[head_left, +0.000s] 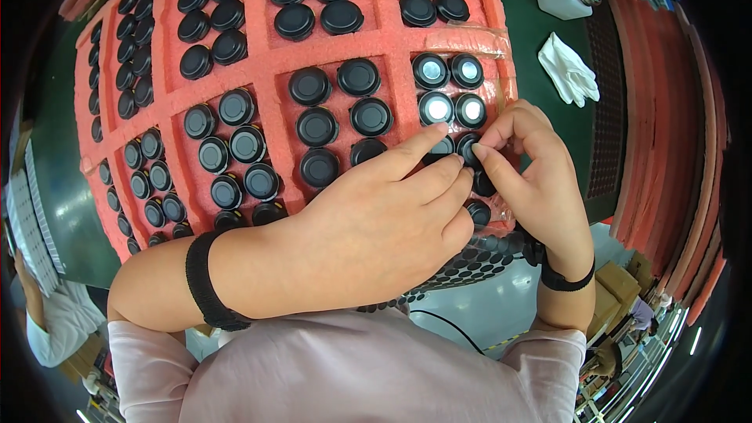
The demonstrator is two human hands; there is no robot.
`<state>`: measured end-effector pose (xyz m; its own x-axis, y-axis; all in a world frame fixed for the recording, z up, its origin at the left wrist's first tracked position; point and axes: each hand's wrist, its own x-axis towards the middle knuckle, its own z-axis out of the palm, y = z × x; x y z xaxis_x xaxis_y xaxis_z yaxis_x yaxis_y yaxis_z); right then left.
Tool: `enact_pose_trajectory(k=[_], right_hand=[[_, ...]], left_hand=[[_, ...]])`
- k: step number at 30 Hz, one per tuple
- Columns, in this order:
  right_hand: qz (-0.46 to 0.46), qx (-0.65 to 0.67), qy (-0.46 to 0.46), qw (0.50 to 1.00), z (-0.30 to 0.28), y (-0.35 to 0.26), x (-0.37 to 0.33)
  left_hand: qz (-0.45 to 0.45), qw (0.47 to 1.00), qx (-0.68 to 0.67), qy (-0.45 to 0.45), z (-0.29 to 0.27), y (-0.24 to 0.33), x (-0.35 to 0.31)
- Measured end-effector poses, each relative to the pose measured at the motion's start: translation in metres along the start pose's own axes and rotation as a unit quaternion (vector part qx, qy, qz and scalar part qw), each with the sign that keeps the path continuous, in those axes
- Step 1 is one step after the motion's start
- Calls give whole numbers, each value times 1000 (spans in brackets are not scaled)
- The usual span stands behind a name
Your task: The person peels small circular stickers from a sheet and applies them to the center of black circular components held in a pink foam tray.
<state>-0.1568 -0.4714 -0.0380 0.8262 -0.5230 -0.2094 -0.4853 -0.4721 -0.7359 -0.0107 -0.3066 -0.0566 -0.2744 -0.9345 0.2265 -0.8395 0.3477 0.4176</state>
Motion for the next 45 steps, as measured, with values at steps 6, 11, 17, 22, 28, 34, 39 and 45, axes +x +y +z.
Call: enact_pose_trajectory(k=[6, 11, 17, 22, 28, 34, 39, 45], right_hand=[[22, -5, 22, 1000, -1, -2, -2], [-43, 26, 39, 998, -14, 0, -8], [-135, 55, -55, 988, -27, -17, -17], [-72, 22, -56, 996, -16, -31, -21], [-144, -9, -65, 987, -10, -25, -15], [-150, -21, -51, 987, -5, -27, -12], [-163, -35, -66, 984, -8, -26, -9], [-149, 32, -69, 986, -21, -23, 11]], left_hand=[[3, 1000, 3, 10, 1, 0, 0], [6, 999, -27, 32, -11, -5, -3], [-79, 994, -8, 70, -25, -7, -11], [-109, 989, 15, 101, -20, -6, -12], [-87, 995, 6, 45, -23, -8, -12], [-93, 994, 10, 54, -19, -9, -14], [-102, 993, 4, 57, -18, -10, -14], [-122, 993, 3, 11, -25, -9, -14]])
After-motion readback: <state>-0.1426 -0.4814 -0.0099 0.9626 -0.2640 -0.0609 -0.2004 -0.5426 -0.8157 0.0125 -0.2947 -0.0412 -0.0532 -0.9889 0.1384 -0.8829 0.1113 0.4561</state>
